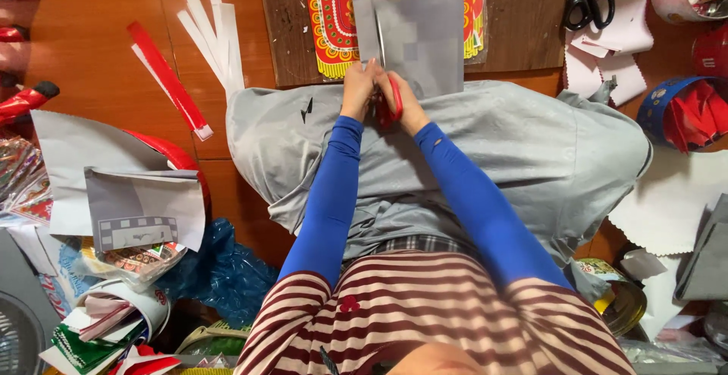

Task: Cutting and preparing traditional paper sheets using scissors while sitting on the floor.

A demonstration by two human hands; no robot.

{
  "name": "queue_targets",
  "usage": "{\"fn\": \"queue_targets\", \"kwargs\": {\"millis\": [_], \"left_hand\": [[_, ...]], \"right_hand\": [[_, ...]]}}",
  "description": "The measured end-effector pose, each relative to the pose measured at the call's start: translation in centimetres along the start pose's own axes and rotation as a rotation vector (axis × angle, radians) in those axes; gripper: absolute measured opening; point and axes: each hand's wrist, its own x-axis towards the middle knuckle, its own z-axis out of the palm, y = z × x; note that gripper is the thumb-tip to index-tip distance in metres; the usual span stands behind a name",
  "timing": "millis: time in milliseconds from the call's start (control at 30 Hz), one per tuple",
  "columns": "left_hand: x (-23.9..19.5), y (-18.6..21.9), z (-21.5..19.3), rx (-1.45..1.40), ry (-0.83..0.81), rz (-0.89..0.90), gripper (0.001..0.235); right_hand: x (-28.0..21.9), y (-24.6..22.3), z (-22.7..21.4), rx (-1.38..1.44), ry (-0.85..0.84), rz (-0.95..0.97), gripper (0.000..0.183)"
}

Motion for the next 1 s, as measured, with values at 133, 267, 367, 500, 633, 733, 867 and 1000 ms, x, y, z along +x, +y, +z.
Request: {"fn": "queue_targets", "kwargs": {"millis": [133, 267, 367, 500, 633, 733, 867, 1000], "left_hand": [[-1.2, 1.0, 0.4, 0.038, -0.036, 0.005, 0.029], [-1.4, 1.7, 0.2, 0.069, -0.087, -0.021, 0.027], [-0.1, 0.5, -0.3, 0.109, -0.117, -0.047, 0.027], [-1.6, 1.9, 0.2, 0.137, -0.155, -0.059, 0.029], [-1.5, 2.3, 0.4, 0.113, -0.145, -0.074, 0.033], [-1.8, 2.5, 0.5, 0.11, -0.126, -0.093, 0.035], [-1.5, 1.1, -0.6, -0.12, -0.139, 0.151, 0.021], [-8.0, 6.9, -0.4, -0.357, -0.154, 0.17, 0.018]], "right_hand": [[1.1, -1.8, -0.2, -0.064, 0.012, -0.055, 0.039], [1.4, -1.7, -0.1, -0.237, 0.099, -0.063, 0.045], [1.9, -1.7, -0.1, -0.232, 0.097, -0.122, 0.045], [4.1, -2.0, -0.7, -0.095, 0.078, -0.078, 0.044], [3.7, -3.1, -0.4, -0.235, 0.151, -0.102, 0.048], [3.1, -3.3, -0.5, -0.382, 0.191, -0.173, 0.049], [-1.6, -6.8, 0.3, -0.315, 0.048, -0.265, 0.036], [-11.0, -12.6, 2.7, -0.027, -0.087, -0.166, 0.039]]}}
